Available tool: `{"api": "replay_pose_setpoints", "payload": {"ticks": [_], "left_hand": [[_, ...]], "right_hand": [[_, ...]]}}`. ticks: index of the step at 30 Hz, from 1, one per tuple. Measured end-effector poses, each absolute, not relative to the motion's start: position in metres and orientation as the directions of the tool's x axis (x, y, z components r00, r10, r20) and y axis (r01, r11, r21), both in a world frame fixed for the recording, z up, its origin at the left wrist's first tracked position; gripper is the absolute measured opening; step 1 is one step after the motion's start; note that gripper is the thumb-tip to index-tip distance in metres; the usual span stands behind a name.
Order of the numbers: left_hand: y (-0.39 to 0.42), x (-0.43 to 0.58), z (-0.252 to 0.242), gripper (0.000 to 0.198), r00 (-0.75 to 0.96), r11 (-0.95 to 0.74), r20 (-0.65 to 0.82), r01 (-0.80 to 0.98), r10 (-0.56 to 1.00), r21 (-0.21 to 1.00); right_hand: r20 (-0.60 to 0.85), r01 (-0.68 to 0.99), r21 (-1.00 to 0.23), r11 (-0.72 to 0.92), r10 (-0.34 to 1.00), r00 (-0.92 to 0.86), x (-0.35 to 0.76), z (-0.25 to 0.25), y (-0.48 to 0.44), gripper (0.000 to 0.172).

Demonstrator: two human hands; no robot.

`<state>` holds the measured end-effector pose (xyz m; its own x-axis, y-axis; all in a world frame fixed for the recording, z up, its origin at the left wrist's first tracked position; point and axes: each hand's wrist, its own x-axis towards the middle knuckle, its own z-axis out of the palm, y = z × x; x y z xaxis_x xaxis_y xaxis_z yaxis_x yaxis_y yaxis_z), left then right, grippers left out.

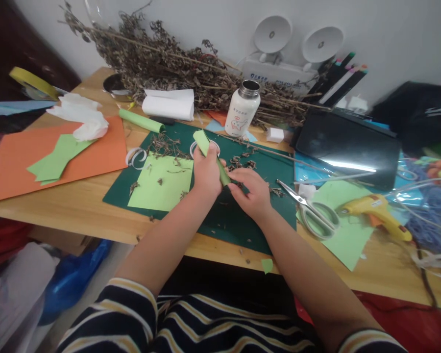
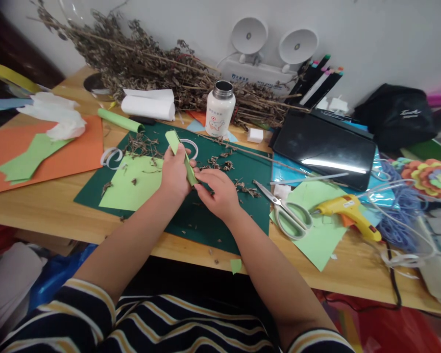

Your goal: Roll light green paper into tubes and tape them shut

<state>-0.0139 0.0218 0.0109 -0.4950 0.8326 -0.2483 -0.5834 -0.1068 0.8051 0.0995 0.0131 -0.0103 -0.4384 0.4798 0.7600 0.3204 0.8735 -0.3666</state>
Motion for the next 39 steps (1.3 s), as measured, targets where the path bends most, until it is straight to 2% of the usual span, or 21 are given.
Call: {"api": "replay_pose_setpoints", "payload": {"ticks": [6,13,25,31,36,39], "left_hand": [[0.020,-0.014,0.015,0.028,-0.489,-0.141,-0.230,-0.610,0.841,0.780],[0.017,-0.013,0.021,0.020,-0.398,-0.049,-0.304,-0.672,0.866,0.739],[0.018,-0.015,0.025,0.014,-0.358,-0.045,-0.296,-0.700,0.886,0.712],[0.019,-0.015,0.027,0.022,-0.248,0.080,-0.380,-0.739,0.891,0.669],[0.019,-0.015,0.029,0.026,-0.250,0.108,-0.439,-0.759,0.863,0.643],[0.022,-0.016,0.026,0.025,-0.324,0.039,-0.447,-0.773,0.834,0.634]], "right_hand": [[0.743,0.298,-0.334,0.894,0.445,-0.500,0.100,-0.010,0.015,0.019],[0.762,0.252,-0.317,0.914,0.404,-0.506,0.103,-0.012,0.018,0.017],[0.679,0.279,-0.414,0.866,0.498,-0.540,0.107,-0.005,0.020,0.015],[0.711,0.281,-0.407,0.869,0.495,-0.500,0.108,-0.005,0.020,0.012],[0.700,0.337,-0.434,0.836,0.548,-0.458,0.105,-0.007,0.019,0.010],[0.675,0.371,-0.458,0.808,0.588,-0.446,0.105,-0.007,0.019,0.013]]}}
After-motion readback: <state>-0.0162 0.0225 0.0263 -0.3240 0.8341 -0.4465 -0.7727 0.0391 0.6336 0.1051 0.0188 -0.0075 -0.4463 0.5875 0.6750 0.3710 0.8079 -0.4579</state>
